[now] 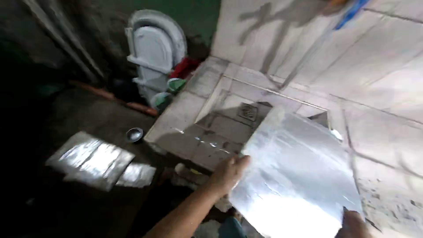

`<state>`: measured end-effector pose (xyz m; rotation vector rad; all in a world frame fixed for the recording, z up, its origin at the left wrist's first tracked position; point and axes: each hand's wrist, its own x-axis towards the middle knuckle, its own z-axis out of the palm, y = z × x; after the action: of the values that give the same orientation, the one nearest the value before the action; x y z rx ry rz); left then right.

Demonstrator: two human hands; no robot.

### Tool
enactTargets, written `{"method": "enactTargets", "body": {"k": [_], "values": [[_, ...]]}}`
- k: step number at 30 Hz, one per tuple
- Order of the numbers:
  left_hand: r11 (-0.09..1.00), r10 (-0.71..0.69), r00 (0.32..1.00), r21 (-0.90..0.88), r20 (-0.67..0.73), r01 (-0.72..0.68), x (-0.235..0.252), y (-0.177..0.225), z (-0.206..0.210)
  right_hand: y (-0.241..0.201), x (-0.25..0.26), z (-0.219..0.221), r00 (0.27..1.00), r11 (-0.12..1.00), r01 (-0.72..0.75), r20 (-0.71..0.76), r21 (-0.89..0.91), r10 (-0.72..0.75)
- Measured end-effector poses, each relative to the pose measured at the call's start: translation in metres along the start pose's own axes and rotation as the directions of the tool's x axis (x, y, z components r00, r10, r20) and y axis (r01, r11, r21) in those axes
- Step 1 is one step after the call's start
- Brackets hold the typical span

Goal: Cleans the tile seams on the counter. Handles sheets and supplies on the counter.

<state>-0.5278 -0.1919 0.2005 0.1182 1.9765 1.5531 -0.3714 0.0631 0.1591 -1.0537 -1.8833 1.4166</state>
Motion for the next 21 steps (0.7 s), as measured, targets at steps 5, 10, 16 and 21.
{"method": "enactTargets", "body": {"k": [5, 10, 16, 21], "values": [[0.998, 0.037, 0.997, 0.046, -0.068, -0.034, 0.018, 0.012, -0.014, -0.038, -0.006, 0.017, 0.968, 0.968, -0.188, -0.134, 0.165, 0.211], [0.998, -0.051, 0.977, 0.016, -0.208, 0.056, 0.039, 0.035, -0.027, -0.074, 0.017, 0.036, 0.981, 0.962, -0.129, -0.112, 0.241, 0.159], [0.993, 0.102, 0.893, 0.1, -0.439, -0.064, 0.021, 0.059, -0.084, -0.111, 0.0, 0.073, 1.0, 0.941, 0.006, 0.014, 0.338, -0.011], [0.672, 0.727, 0.615, 0.135, -0.304, -0.728, -0.013, -0.007, -0.259, -0.15, -0.044, 0.159, 0.915, 0.921, 0.089, 0.334, 0.379, -0.226]]}}
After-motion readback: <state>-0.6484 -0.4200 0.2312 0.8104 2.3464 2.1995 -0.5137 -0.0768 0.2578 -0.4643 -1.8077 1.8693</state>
